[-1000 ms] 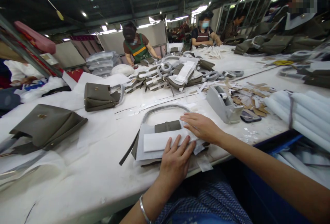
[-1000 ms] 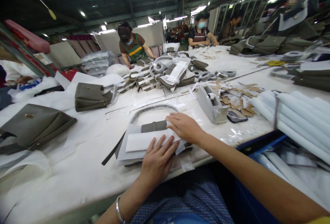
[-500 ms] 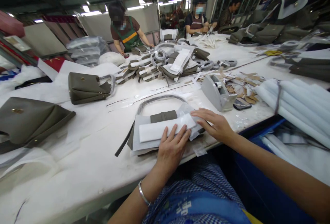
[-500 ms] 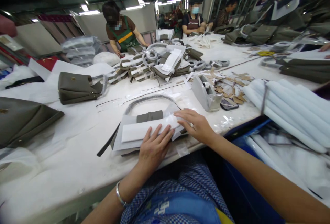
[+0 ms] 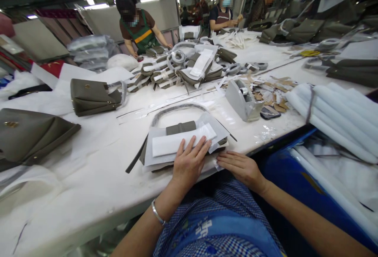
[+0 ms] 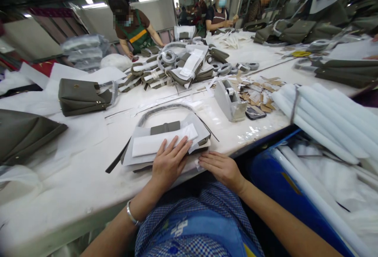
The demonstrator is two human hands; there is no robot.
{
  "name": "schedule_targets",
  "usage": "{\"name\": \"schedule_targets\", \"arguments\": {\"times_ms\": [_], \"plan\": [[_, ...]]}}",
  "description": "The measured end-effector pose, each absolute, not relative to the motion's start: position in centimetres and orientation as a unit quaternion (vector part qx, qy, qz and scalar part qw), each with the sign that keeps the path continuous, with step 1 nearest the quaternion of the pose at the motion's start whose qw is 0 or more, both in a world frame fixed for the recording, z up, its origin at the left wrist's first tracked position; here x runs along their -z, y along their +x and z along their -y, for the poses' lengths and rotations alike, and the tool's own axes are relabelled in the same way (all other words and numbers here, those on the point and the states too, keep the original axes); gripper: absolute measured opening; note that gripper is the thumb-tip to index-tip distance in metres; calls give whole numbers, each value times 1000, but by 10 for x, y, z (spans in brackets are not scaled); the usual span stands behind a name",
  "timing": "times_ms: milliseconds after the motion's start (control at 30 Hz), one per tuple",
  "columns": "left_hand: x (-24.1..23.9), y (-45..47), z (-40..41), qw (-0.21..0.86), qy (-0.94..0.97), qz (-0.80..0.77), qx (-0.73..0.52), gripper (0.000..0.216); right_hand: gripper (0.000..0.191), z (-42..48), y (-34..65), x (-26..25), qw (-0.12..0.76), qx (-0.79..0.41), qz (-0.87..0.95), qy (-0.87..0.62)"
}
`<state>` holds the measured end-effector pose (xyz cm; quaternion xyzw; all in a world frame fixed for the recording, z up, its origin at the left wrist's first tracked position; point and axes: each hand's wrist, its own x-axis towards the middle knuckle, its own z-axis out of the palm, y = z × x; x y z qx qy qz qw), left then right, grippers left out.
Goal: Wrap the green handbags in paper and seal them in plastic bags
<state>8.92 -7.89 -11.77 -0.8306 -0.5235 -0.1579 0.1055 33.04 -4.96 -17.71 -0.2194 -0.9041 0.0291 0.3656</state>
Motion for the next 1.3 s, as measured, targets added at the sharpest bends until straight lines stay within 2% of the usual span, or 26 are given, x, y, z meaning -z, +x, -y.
{"name": "schedule_targets", "arguments": {"times_ms": [733, 1033, 1200, 1300], "plan": [[117, 89, 78, 134, -828, 521, 158, 51, 33, 85, 347, 169, 344, -23, 919, -194], [122, 89, 78, 140, -837, 510, 143, 47, 28, 61, 337, 104, 366, -12, 904, -222], [127, 90, 79, 136, -836, 507, 157, 47, 23, 30, 320, 69, 322, -27, 910, -262], [130, 91, 79, 137, -835, 501, 182, 40, 18, 8, 309, 64, 303, -24, 903, -305]]}}
